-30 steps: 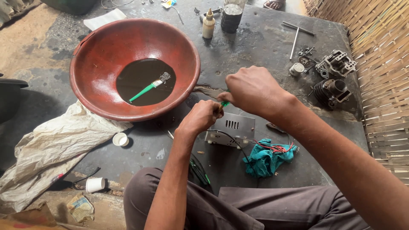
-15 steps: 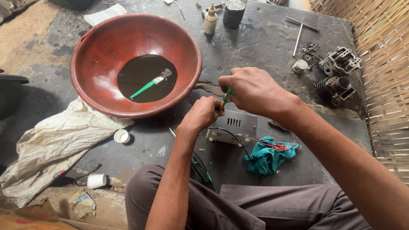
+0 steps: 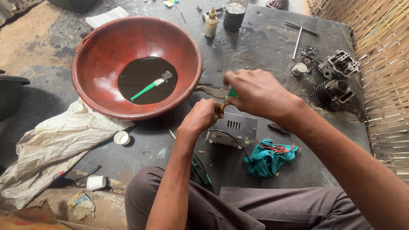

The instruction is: The person sits on the ground with a small metal electronic box on their lap and uses a screwdriver to unscrew and remove screws from its casing, repositioning the box and working on different sides while screws and small parts collect on the ground beside them.

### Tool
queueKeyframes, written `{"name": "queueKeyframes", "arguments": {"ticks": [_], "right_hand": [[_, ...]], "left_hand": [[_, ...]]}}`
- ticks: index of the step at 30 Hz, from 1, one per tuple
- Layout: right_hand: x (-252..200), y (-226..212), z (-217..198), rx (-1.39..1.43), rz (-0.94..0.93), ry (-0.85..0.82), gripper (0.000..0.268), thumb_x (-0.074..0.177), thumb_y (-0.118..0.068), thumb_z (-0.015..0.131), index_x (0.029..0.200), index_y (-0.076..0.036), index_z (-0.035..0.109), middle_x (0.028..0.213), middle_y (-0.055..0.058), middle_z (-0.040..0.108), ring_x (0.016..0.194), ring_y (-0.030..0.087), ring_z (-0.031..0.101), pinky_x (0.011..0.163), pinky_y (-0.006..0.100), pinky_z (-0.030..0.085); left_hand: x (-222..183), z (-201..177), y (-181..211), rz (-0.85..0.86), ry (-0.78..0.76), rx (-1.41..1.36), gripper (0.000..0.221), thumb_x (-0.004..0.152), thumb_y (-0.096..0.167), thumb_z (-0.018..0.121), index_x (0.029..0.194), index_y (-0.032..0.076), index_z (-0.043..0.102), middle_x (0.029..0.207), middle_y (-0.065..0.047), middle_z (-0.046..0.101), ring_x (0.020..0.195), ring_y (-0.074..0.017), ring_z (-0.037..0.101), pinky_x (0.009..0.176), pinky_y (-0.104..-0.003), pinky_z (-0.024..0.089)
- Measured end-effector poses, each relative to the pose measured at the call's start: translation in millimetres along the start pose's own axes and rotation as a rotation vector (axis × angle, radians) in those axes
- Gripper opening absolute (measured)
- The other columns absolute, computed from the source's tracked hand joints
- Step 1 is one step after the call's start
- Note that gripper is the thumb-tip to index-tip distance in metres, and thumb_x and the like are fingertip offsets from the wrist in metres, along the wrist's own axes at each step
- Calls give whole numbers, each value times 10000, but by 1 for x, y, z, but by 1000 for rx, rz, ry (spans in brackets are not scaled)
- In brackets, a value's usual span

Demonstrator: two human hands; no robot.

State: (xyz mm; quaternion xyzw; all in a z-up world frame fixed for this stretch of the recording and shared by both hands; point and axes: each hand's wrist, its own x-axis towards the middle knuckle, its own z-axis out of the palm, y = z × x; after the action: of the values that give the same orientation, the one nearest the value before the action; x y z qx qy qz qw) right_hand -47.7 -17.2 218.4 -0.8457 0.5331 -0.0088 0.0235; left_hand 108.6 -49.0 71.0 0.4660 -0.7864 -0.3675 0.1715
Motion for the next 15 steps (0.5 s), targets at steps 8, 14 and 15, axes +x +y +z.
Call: {"name": "queueKeyframes", "arguments": {"ticks": [8, 14, 15], "right_hand": [[-6, 10, 15, 11, -180, 110, 220, 819, -244, 726, 983, -98, 738, 878, 172, 716, 848, 362, 712, 682, 472, 553], [-3, -23, -20, -62, 212, -280, 502, 964, -450, 711, 1240, -56, 568, 1052, 164, 672, 980, 322, 711, 854, 434, 560], [-2, -20, -14, -117, 196, -265, 401, 1011, -427, 675, 1161, -58, 629, 1030, 168, 696, 975, 334, 718, 852, 444, 563]], "left_hand": [[-3, -4, 7, 16, -19, -15, 175, 840, 177, 766, 952, 44, 764, 837, -203, 725, 782, -350, 717, 727, -453, 529], [-6, -10, 15, 5, -24, -18, 189, 856, 179, 775, 918, 6, 732, 815, -227, 701, 732, -372, 674, 717, -466, 513], [-5, -10, 15, -5, -28, 4, 211, 862, 182, 783, 912, -13, 719, 817, -239, 691, 738, -390, 655, 721, -470, 515]]}}
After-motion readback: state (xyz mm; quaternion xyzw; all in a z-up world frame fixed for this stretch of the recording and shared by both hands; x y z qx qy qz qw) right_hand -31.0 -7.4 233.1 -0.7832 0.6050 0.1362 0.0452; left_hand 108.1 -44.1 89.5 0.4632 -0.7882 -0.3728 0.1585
